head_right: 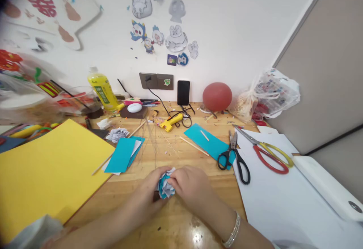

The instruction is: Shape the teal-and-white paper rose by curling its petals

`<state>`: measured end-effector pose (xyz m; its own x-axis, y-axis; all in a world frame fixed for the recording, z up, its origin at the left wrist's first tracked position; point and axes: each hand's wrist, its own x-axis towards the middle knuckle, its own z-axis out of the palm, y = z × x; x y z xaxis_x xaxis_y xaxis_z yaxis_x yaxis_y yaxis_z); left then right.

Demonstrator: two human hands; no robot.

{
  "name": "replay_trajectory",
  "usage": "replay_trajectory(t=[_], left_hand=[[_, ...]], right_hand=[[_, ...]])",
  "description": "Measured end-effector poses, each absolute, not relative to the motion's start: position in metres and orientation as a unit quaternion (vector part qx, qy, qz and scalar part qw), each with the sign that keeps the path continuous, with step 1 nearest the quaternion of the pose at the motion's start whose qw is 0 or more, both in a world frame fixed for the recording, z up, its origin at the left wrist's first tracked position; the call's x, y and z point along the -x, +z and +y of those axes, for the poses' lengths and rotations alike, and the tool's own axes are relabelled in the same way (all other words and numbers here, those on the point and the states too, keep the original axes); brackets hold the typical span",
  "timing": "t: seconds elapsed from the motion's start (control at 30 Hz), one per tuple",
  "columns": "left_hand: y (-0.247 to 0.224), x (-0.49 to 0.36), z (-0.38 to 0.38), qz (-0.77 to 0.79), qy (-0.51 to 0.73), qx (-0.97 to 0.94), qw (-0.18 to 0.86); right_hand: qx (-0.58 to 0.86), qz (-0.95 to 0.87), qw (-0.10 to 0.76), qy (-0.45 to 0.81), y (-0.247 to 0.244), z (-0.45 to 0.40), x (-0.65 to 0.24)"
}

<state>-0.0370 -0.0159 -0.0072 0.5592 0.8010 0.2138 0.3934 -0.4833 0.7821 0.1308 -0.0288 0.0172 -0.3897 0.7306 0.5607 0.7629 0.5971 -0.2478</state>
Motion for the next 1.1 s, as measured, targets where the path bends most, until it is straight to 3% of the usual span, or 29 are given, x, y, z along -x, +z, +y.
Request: replay_trajectory(t=[0.2, 0.3, 0.4, 0.57, 0.7, 1.1], left_hand=[[-0.001, 0.036, -0.018, 0.361, 0.295, -0.813, 0.349], [-0.001, 0.035, -0.018, 0.360, 0.300, -0.807, 0.359], [-0.004, 0.034, -0.017, 0.355, 0.303, -0.800, 0.377], [-0.002, 0.032, -0.018, 0.412, 0.284, -0.763, 0.410], [0.001, 0.033, -0.018, 0.444, 0.253, -0.752, 0.416], [0.010, 0.037, -0.014, 0.272, 0.293, -0.839, 0.370]], right_hand=[[0.453, -0.828, 0.326, -0.047, 0.017, -0.032, -0.129], [0.484, -0.797, 0.353, 0.078, 0.019, -0.032, -0.129], [0.518, -0.699, 0.433, 0.235, 0.022, -0.031, -0.131], [0.528, -0.616, 0.519, 0.269, 0.026, -0.029, -0.135], [0.490, -0.665, 0.485, 0.286, 0.025, -0.032, -0.135], [0.427, -0.822, 0.344, 0.156, 0.034, -0.036, -0.136]])
